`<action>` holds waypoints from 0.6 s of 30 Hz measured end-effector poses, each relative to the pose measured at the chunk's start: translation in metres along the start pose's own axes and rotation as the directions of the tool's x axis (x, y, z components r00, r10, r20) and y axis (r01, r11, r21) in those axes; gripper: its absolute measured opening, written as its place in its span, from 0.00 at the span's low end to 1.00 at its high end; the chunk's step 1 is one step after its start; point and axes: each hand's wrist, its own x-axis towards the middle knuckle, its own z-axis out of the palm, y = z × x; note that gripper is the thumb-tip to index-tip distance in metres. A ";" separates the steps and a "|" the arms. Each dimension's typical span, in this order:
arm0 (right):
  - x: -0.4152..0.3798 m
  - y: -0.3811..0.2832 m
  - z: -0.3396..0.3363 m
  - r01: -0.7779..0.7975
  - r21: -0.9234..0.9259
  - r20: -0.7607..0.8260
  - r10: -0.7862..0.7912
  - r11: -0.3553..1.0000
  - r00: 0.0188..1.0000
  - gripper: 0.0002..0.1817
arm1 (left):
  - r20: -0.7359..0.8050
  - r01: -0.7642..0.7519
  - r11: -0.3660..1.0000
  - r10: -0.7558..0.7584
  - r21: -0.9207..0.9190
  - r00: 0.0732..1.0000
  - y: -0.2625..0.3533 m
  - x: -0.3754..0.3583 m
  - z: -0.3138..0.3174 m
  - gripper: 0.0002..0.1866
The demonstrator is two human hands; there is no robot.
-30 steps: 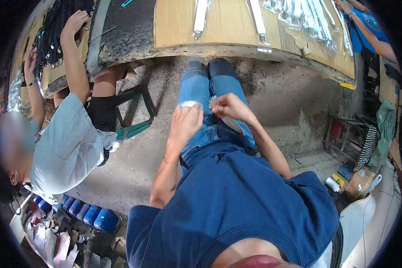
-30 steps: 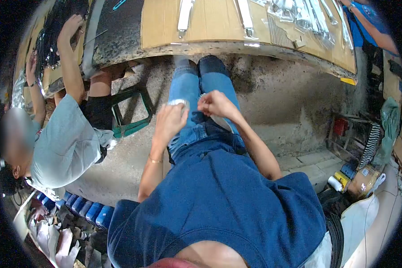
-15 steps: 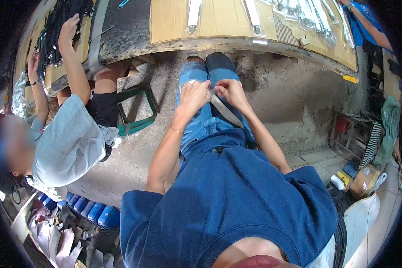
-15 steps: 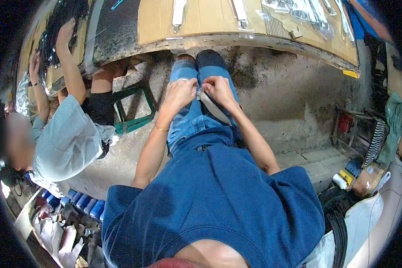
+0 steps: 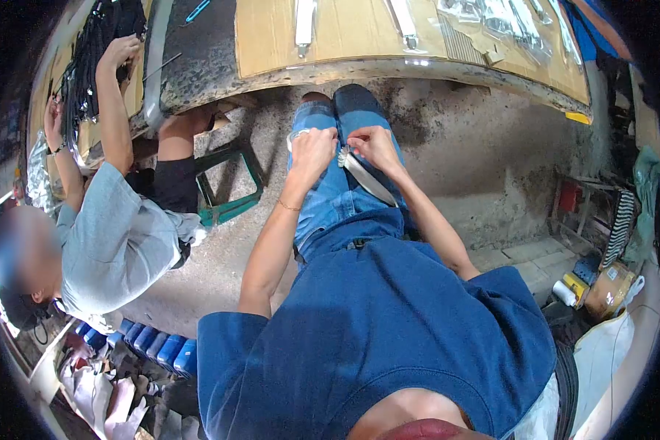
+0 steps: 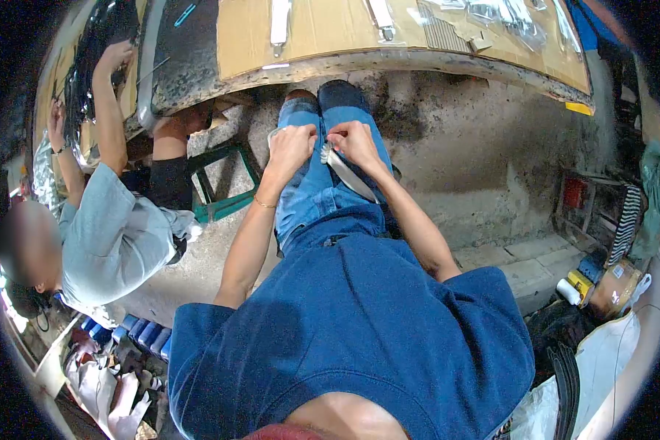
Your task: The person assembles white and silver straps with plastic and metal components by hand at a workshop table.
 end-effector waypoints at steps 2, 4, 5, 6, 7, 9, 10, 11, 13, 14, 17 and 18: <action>0.001 -0.002 0.000 0.001 -0.004 -0.019 -0.001 1.000 1.000 0.10 | -0.004 0.020 1.000 -0.020 0.018 1.000 0.000 0.001 0.002 0.09; 0.002 0.001 0.002 0.044 -0.030 -0.045 -0.045 0.999 0.998 0.09 | 0.002 0.026 1.000 -0.026 0.018 1.000 0.002 0.002 0.000 0.09; 0.003 0.003 0.004 0.043 -0.029 -0.046 -0.044 0.999 0.998 0.09 | 0.005 0.033 0.999 -0.033 0.017 0.999 0.003 0.003 0.000 0.09; 0.004 0.003 0.005 0.064 -0.079 -0.066 -0.069 0.995 0.995 0.09 | 0.005 0.032 0.999 -0.032 0.017 0.999 0.003 0.004 0.002 0.09; 0.005 0.004 0.006 0.083 -0.130 -0.084 -0.094 0.988 0.992 0.09 | -0.014 0.023 0.999 -0.023 0.024 1.000 0.004 0.004 0.004 0.09; 0.007 0.004 0.007 0.068 -0.155 -0.084 -0.082 0.986 0.993 0.08 | -0.035 0.016 0.999 -0.015 0.032 0.999 0.003 0.005 0.008 0.08; 0.008 0.003 0.008 0.053 -0.181 -0.085 -0.070 0.982 0.994 0.08 | -0.040 0.002 0.998 0.001 0.056 0.999 0.002 0.006 0.010 0.08; 0.008 0.003 0.008 0.054 -0.180 -0.085 -0.071 0.982 0.994 0.08 | -0.045 -0.013 0.997 0.017 0.080 0.999 0.001 0.007 0.012 0.09; 0.009 0.012 0.011 0.233 -0.306 -0.105 -0.276 0.923 0.956 0.07 | -0.041 -0.007 0.995 0.011 0.100 0.999 -0.002 0.010 0.021 0.09; 0.011 0.016 0.015 0.233 -0.305 -0.105 -0.276 0.923 0.955 0.07 | -0.034 0.000 0.993 0.004 0.119 0.999 -0.004 0.011 0.025 0.09; 0.023 0.022 0.021 0.247 -0.338 -0.163 -0.315 0.908 0.935 0.09 | -0.056 0.004 0.985 0.006 0.173 0.998 -0.009 0.019 0.026 0.09; 0.026 0.019 0.018 0.225 -0.353 -0.155 -0.294 0.908 0.943 0.10 | -0.059 0.002 0.985 0.008 0.174 0.998 -0.014 0.022 0.023 0.09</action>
